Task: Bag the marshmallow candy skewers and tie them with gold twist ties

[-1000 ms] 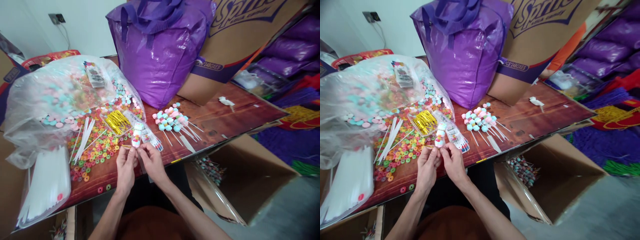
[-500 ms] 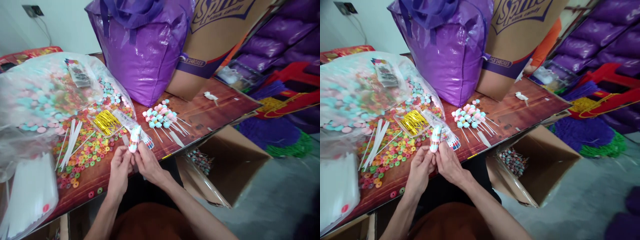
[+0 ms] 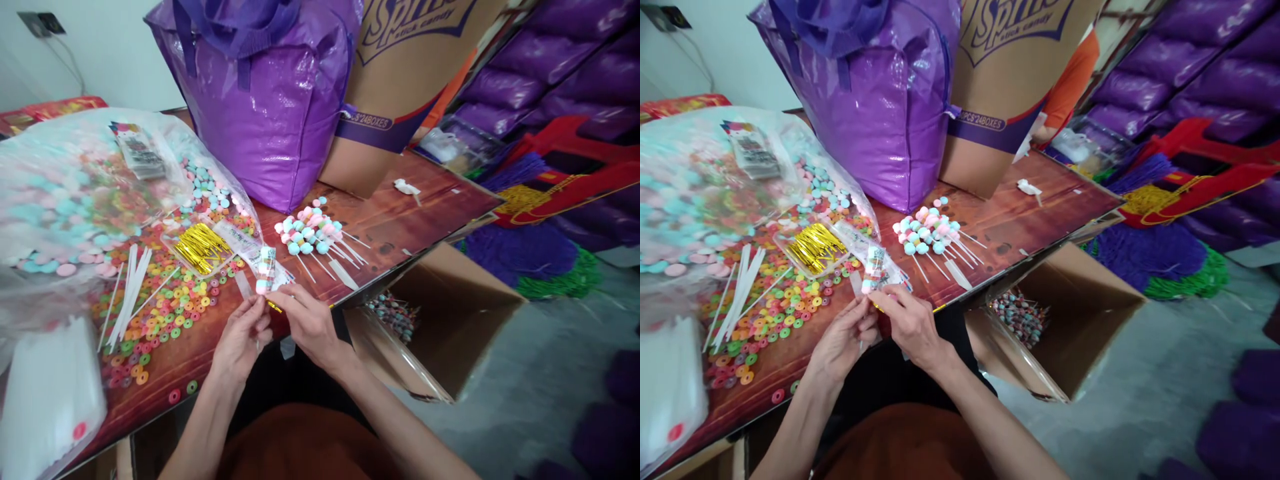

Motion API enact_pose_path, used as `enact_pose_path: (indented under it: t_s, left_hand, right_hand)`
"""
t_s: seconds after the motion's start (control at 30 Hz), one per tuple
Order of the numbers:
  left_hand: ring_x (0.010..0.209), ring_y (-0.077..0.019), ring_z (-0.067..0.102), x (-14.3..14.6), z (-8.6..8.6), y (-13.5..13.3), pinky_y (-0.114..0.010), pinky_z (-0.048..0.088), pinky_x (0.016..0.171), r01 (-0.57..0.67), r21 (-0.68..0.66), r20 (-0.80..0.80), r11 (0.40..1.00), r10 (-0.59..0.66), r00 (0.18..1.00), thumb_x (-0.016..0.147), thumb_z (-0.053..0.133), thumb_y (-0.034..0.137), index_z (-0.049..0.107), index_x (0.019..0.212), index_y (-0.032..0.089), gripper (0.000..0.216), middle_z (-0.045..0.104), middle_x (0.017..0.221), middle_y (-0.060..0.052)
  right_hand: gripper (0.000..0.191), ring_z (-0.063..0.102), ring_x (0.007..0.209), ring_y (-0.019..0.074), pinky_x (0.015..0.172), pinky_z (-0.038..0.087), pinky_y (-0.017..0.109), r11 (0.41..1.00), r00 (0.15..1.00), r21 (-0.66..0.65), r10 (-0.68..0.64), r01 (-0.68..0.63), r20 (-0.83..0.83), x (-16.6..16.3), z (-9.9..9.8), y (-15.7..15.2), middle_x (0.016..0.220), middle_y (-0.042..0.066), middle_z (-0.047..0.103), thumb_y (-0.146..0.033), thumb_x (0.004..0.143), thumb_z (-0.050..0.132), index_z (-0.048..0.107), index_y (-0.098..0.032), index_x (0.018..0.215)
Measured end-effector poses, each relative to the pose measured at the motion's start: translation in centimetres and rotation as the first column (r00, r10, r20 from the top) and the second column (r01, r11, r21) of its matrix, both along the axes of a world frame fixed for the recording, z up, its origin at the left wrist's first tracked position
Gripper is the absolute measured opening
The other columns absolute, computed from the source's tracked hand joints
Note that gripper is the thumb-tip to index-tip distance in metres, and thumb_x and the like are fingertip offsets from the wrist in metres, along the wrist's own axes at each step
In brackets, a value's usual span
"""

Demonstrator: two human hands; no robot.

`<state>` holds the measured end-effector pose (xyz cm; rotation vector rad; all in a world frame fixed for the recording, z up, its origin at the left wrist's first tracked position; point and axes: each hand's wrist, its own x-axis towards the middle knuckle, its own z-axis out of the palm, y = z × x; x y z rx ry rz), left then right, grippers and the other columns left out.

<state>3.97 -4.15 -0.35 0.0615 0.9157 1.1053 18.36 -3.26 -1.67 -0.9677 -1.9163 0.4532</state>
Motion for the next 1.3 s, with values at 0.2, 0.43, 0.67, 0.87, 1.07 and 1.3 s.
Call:
enact_pose_path:
  t_s: [0.2, 0.43, 0.67, 0.87, 1.07, 1.3]
  left_hand:
    - [0.046, -0.0001, 0.040, 0.6, 0.5, -0.5, -0.009, 0.027, 0.038, 0.027, -0.046, 0.129, 0.999, -0.021, 0.991, 0.060, 0.089, 0.014, 0.060, 0.077, 0.013, 0.033, 0.050, 0.062, 0.007]
    - [0.072, -0.0102, 0.062, 1.8, 0.4, -0.2, -0.020, 0.053, 0.065, 0.015, 0.056, 0.033, 0.998, -0.017, 0.999, 0.069, 0.086, 0.024, 0.070, 0.090, 0.017, 0.027, 0.067, 0.084, 0.000]
    - [0.103, -0.0235, 0.061, 2.3, 1.8, -0.8, -0.031, 0.049, 0.094, 0.221, 0.372, -0.211, 0.901, -0.150, 0.966, 0.082, 0.062, 0.065, 0.074, 0.072, 0.016, 0.051, 0.070, 0.099, -0.009]
    - [0.111, -0.0281, 0.060, 3.8, 1.6, -1.7, -0.040, 0.043, 0.104, 0.278, 0.286, -0.494, 0.917, -0.107, 0.863, 0.077, 0.071, 0.061, 0.078, 0.081, 0.017, 0.045, 0.073, 0.097, -0.011]
    - [0.091, -0.0222, 0.064, 6.6, 0.4, -1.0, -0.035, 0.049, 0.091, 0.359, 0.287, -0.563, 0.888, -0.147, 0.814, 0.078, 0.076, 0.041, 0.080, 0.085, 0.019, 0.023, 0.073, 0.089, -0.007]
    - [0.088, -0.0225, 0.062, 11.0, 0.5, 0.8, -0.032, 0.047, 0.083, 0.615, 0.412, -0.778, 0.672, -0.092, 0.622, 0.073, 0.078, 0.023, 0.080, 0.080, 0.023, 0.007, 0.072, 0.091, -0.008]
  right_hand:
    - [0.021, 0.067, 0.082, 0.0200, 0.073, 0.052, 0.033, 0.972, 0.989, 0.236, -0.026, -0.009, 0.147, 0.4, -0.3, 0.6, 0.094, 0.008, 0.075, -0.016, 0.098, 0.050, 0.070, -0.021, 0.104]
    - [0.028, 0.054, 0.070, 0.0197, 0.069, 0.044, 0.035, 0.986, 0.985, -0.009, -0.165, 0.165, 0.044, -0.9, 0.9, -0.1, 0.074, 0.006, 0.061, -0.019, 0.100, 0.038, 0.058, -0.021, 0.081]
    - [0.023, 0.054, 0.070, 0.0149, 0.068, 0.043, 0.028, 0.939, 0.955, -0.325, -0.192, 0.112, -0.226, 1.4, 3.9, -1.6, 0.073, 0.000, 0.055, -0.019, 0.097, 0.048, 0.051, -0.022, 0.075]
    - [0.020, 0.057, 0.071, 0.0152, 0.069, 0.044, 0.028, 0.922, 0.911, -0.360, -0.263, 0.140, -0.319, 2.2, 4.5, -2.9, 0.075, 0.001, 0.060, -0.021, 0.096, 0.052, 0.062, -0.020, 0.079]
    - [0.026, 0.055, 0.061, 0.0140, 0.058, 0.044, 0.026, 0.706, 0.730, -0.703, -0.440, -0.079, -0.524, 4.5, 2.3, -5.0, 0.070, 0.001, 0.063, -0.042, 0.093, 0.060, 0.072, -0.019, 0.088]
    - [0.028, 0.032, 0.046, 0.0064, 0.047, 0.031, 0.022, 0.650, 0.273, -0.736, -0.685, -0.189, -0.676, 9.4, -2.9, -7.6, 0.055, -0.005, 0.045, -0.046, 0.075, 0.081, 0.070, -0.020, 0.076]
